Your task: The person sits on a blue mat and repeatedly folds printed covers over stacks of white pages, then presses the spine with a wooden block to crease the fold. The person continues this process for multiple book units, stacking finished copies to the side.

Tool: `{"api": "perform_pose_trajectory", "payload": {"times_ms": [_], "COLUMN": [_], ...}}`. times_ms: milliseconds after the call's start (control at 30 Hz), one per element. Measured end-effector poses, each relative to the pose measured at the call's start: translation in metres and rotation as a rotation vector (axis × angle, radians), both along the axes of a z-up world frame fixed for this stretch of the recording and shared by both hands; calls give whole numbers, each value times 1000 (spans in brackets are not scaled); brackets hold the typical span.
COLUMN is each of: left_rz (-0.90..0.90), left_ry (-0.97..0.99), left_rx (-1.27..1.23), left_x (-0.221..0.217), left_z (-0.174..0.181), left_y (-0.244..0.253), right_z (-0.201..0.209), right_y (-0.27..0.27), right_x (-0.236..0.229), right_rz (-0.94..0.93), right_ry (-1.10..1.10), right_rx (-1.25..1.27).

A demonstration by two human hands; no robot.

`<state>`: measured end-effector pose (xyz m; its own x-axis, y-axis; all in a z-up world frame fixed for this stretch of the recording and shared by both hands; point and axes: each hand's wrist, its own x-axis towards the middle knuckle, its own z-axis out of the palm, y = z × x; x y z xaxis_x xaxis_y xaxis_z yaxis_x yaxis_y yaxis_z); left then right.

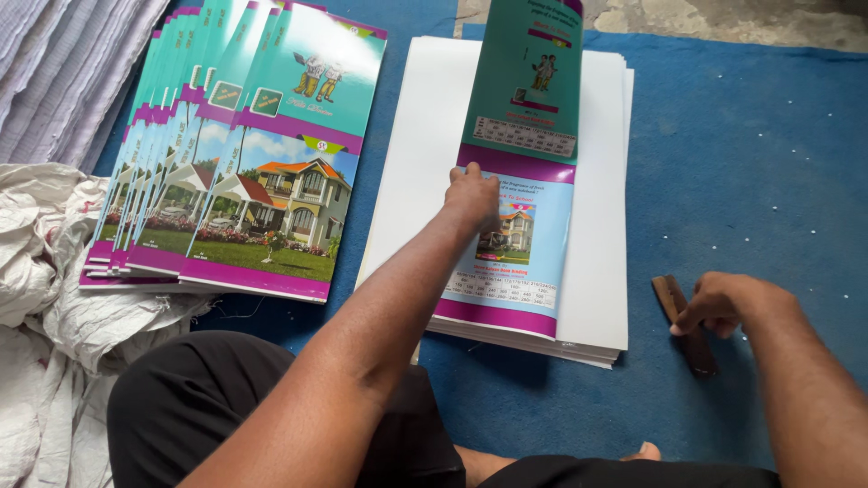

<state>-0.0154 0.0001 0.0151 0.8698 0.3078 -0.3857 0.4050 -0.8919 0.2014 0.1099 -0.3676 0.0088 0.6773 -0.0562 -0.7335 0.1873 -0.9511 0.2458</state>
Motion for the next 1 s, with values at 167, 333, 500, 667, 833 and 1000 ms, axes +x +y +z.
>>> {"api": "perform_pose_trajectory", "payload": {"times_ms": [167, 333, 500, 667, 833, 1000], "left_rz": [40, 60, 52, 45, 7, -40], "left_ry": [-1, 0, 4, -9, 8, 12], "left_rx": [-47, -55, -41, -28, -9, 38], "left_x": [-3, 0, 2, 4, 9, 13], "left_z": [5, 1, -1, -6, -11, -12], "left_y": [-1, -2, -1, 0, 4, 4], "right_z": [-4, -4, 16, 27, 29, 22], "right_y": [-7, -2, 27, 76, 128, 150], "right_x": [4, 8, -4, -23, -45, -51], "right_rz": [-102, -136, -173, 139, 353, 485], "right_ry": [50, -52, -273, -438, -487, -501], "right_rx": [92, 283, 551, 715, 806, 750]}}
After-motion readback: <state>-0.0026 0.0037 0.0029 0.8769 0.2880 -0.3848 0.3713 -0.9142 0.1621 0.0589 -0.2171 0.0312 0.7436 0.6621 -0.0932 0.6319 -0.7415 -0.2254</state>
